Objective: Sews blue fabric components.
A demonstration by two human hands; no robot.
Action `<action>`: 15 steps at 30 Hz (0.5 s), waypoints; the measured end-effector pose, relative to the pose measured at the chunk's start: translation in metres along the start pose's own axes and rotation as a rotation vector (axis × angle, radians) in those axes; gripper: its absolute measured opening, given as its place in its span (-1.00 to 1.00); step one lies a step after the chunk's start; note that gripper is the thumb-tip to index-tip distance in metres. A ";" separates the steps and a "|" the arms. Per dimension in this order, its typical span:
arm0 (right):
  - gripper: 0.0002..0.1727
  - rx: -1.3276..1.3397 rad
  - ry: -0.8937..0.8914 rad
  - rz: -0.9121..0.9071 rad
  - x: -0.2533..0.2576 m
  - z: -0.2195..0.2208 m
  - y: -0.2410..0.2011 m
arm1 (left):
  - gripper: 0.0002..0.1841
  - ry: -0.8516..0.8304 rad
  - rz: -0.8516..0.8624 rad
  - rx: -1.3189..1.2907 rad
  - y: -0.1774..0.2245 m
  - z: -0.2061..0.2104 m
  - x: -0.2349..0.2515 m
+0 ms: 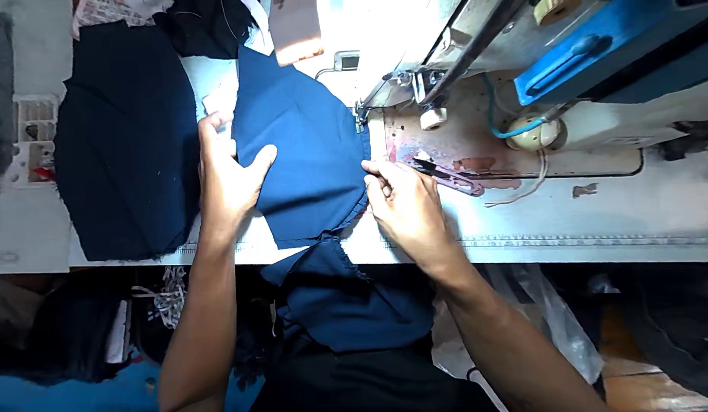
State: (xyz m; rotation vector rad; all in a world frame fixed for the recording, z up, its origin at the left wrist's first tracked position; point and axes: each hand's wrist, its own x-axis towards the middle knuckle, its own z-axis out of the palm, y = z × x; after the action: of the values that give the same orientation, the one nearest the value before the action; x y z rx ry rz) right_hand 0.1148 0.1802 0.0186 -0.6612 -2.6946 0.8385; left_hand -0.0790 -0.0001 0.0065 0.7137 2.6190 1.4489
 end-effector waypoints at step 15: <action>-0.63 -0.001 0.020 -0.032 0.006 0.005 0.005 | -0.44 0.049 0.327 0.518 0.029 -0.001 0.014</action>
State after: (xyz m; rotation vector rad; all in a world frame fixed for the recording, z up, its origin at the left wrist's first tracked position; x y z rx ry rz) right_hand 0.1095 0.1845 0.0128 -0.6224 -2.6811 0.8181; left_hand -0.0811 0.0178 0.0327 1.2128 3.0573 0.8287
